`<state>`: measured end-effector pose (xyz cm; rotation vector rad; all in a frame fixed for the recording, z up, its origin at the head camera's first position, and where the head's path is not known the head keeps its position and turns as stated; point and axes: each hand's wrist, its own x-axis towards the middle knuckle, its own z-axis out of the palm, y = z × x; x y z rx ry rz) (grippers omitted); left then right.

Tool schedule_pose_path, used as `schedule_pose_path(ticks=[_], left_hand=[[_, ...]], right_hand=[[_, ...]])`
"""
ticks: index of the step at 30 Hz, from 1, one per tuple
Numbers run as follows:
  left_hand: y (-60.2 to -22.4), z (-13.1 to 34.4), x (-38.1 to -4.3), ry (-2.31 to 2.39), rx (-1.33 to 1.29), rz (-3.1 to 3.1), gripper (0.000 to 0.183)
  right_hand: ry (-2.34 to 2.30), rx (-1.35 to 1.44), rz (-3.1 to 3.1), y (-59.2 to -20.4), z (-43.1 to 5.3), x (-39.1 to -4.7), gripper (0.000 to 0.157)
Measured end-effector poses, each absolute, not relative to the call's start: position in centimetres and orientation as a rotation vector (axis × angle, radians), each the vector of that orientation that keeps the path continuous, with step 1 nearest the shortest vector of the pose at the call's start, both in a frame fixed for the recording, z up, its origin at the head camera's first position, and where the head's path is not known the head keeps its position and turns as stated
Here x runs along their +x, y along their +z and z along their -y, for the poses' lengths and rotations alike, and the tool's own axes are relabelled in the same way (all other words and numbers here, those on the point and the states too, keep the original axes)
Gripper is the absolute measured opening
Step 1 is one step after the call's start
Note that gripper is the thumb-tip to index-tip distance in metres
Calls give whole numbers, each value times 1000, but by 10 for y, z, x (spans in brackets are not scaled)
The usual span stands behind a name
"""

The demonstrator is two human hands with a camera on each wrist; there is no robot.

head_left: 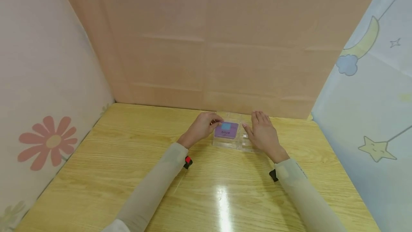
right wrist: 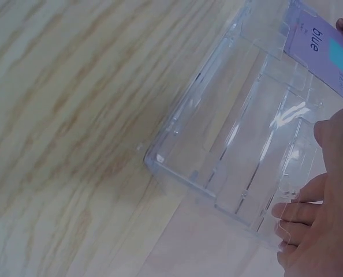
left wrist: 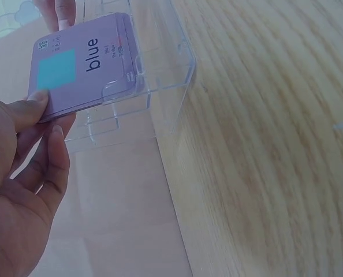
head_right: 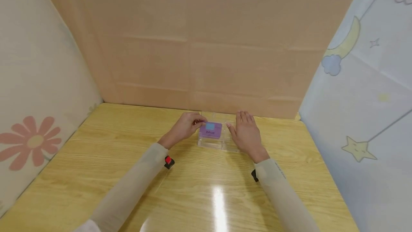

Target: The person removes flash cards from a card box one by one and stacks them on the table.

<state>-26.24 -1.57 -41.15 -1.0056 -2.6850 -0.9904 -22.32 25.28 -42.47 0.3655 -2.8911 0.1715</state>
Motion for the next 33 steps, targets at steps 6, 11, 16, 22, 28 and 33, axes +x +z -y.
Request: schedule_pose_path(ticks=[6,11,16,22,28,33], left_hand=[[-407,16,-260,-966,-1000,2711,17],[-404,15,-260,-941,-1000,2735,18],[-402,13,-259,-932,-1040,2713,20],[-399,12,-259,-955,-1048,2659,20],[-396,10,-258,-997,-1040,2622,19],[-390,9,-254,-1032,-1004,2650,18]], right_hand=[[155,363,2899,-426,-253,-223,76],[193,349,2903,-425,-253,-223,76],[222,337,2912,-426,-254,-224,78],[221,333,2919,-427,-256,-225,78],[220,334,2921,-427,-257,-226,79],[216,341,2913,-427,-257,-227,78]])
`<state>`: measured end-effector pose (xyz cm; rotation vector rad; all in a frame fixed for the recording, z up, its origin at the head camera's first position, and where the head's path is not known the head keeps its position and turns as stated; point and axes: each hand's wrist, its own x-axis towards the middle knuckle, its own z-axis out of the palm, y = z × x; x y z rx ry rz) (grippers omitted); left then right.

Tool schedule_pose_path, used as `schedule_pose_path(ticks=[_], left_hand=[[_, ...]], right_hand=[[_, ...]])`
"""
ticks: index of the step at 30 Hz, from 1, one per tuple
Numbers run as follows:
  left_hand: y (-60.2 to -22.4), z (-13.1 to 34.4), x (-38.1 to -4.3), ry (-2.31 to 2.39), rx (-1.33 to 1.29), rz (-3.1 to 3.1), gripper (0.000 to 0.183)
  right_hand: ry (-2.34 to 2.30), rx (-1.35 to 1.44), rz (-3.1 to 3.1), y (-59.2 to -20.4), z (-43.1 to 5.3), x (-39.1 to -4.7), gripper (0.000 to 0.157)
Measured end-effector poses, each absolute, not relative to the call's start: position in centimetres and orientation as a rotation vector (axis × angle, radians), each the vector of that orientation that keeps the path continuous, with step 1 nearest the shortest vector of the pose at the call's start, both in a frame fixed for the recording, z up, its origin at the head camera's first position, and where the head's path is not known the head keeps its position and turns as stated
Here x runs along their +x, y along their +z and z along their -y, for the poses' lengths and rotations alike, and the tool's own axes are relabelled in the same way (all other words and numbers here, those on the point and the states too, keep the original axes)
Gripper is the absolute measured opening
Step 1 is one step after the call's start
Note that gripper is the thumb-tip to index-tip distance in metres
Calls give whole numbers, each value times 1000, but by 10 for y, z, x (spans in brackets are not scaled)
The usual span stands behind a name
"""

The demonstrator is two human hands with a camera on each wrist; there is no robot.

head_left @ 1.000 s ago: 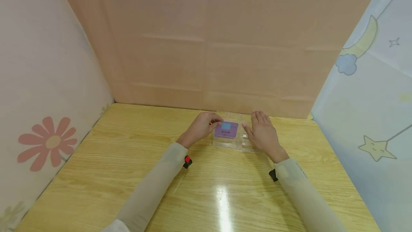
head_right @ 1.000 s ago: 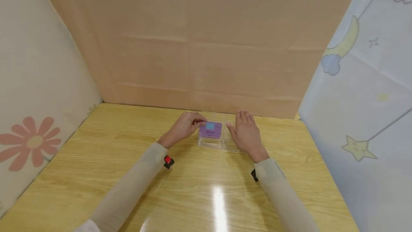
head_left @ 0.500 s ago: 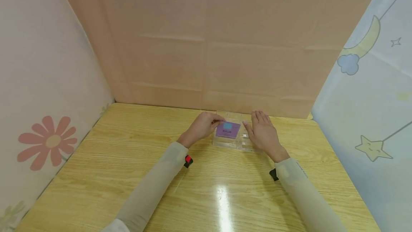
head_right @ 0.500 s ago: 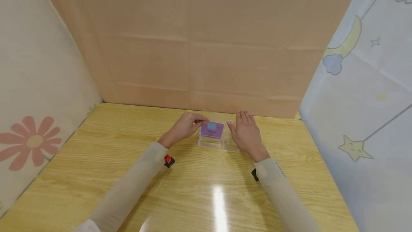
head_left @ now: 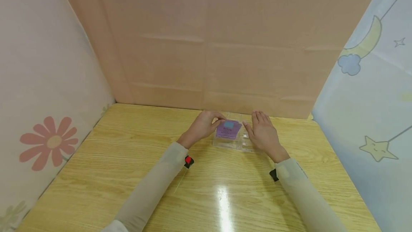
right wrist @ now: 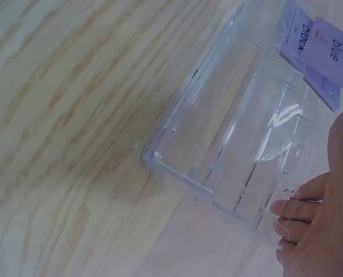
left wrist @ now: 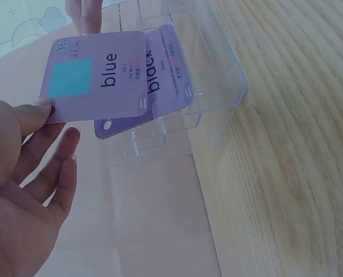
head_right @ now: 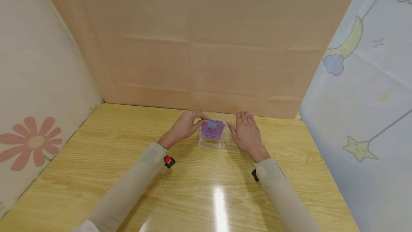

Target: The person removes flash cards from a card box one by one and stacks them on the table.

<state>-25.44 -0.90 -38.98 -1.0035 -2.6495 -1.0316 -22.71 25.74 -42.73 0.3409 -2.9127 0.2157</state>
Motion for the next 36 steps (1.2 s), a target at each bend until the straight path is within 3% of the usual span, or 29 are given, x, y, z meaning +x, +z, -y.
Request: schedule_pose_path(ticks=[36], left_hand=[[-392,42,-254,-1780,-568,2570,18]], right_hand=[[197,383,2897,-426,-255,-232,70]])
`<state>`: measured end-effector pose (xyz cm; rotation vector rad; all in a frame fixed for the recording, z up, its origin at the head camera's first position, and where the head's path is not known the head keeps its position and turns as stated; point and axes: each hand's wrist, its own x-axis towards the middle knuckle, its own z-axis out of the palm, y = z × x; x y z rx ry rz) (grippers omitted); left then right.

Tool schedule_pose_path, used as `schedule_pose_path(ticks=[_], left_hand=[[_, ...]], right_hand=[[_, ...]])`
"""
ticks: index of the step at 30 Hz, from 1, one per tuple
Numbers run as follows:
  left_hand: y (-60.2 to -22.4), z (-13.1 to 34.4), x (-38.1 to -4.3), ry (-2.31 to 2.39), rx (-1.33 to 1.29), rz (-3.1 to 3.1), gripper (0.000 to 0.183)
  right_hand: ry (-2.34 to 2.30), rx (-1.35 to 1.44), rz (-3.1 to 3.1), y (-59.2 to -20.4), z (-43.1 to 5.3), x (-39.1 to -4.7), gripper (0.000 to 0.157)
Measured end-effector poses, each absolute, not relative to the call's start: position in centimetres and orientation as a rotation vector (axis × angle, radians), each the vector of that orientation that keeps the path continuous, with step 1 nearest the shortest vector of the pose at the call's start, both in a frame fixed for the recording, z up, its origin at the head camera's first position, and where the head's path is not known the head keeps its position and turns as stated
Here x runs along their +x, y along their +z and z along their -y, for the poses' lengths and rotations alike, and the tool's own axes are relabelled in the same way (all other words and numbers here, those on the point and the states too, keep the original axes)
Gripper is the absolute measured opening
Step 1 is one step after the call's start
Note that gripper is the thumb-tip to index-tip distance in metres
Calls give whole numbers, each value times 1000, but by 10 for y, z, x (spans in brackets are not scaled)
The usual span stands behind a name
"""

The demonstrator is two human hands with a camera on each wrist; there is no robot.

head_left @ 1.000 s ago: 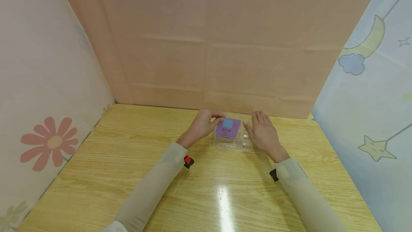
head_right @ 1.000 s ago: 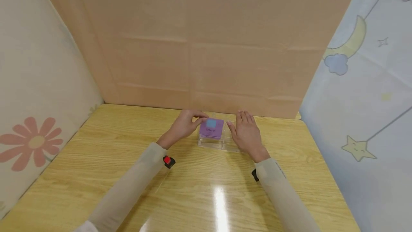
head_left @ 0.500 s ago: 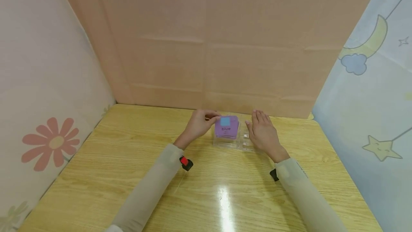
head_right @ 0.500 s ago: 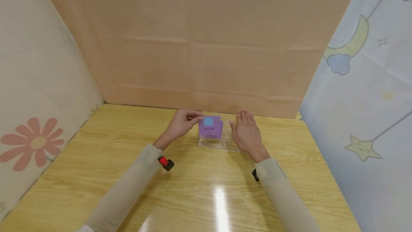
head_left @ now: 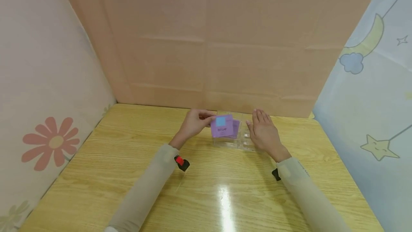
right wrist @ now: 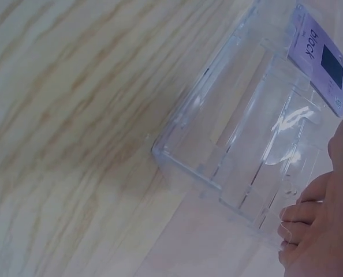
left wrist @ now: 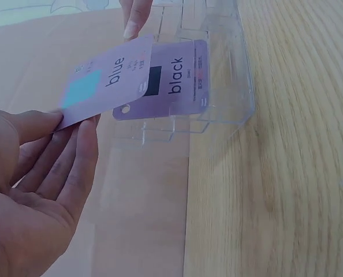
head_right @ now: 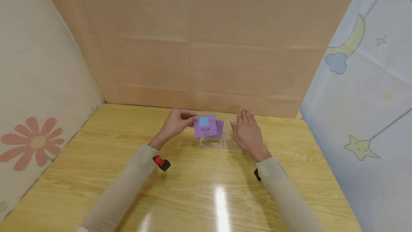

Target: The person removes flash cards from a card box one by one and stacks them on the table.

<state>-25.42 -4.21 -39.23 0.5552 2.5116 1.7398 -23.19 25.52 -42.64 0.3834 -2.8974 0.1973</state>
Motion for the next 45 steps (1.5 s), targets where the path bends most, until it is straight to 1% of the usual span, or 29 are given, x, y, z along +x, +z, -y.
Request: schedule_pose_path(ticks=[14,25,36,45], left_hand=[[-405,61,-257,1754,425,-2405,21],[-413,79,-257,1795,416,-2346,21],[-423,94,-260,1796,286,-2373,23],[-426,103,-262,1779,228,-2345,24]], right_hand=[[202,354,2933,-425,-256,-228,70],[214,371,2925,-425,-257,-228,71],[217,373,2939,-423,-255,-230,71],[209,375,2920,-423,-254,-231,71]])
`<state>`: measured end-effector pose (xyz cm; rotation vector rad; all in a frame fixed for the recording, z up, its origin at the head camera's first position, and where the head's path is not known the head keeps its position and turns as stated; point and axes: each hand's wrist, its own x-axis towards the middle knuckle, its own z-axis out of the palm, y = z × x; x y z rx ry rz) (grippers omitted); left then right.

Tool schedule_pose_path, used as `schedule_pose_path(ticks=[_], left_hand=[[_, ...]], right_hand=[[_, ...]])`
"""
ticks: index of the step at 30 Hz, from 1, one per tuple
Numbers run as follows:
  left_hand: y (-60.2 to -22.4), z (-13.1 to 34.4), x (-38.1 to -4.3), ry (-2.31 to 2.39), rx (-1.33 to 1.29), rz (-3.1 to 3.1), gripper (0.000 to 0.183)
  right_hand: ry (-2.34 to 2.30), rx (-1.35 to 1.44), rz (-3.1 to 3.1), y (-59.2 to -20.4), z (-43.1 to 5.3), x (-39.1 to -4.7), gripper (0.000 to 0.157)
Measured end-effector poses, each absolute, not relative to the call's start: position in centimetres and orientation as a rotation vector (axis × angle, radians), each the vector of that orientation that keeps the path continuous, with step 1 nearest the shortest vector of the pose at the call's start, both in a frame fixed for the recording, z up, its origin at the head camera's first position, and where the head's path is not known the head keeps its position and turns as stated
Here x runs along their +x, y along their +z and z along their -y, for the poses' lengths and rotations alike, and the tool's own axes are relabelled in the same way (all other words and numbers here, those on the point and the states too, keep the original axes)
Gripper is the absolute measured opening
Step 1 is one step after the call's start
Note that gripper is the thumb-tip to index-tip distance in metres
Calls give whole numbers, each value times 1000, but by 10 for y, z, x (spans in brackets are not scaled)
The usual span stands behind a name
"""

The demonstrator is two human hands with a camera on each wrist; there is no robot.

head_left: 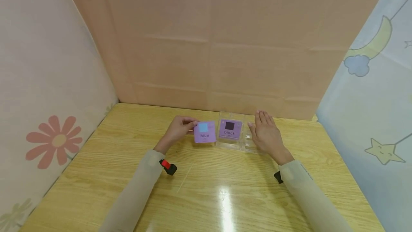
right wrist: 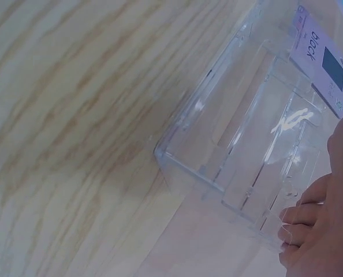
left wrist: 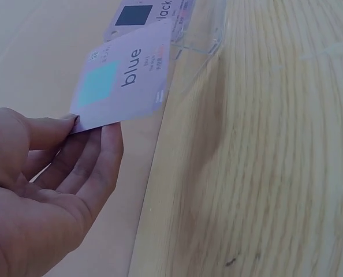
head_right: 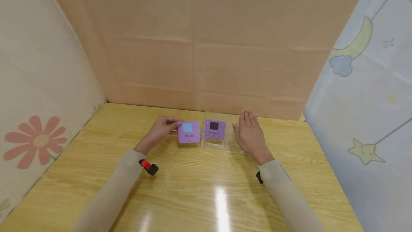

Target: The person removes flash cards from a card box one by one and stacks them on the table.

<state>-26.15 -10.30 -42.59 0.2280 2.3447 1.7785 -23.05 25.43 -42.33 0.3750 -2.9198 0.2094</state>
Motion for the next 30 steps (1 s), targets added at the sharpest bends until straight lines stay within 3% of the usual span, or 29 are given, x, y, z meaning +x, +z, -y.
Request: schedule_pose_path(ticks=[30], left_hand=[[-441,129,-268,1611,175,-2390,26]], right_hand=[[141,397,2862,-429,-256,-231,74]])
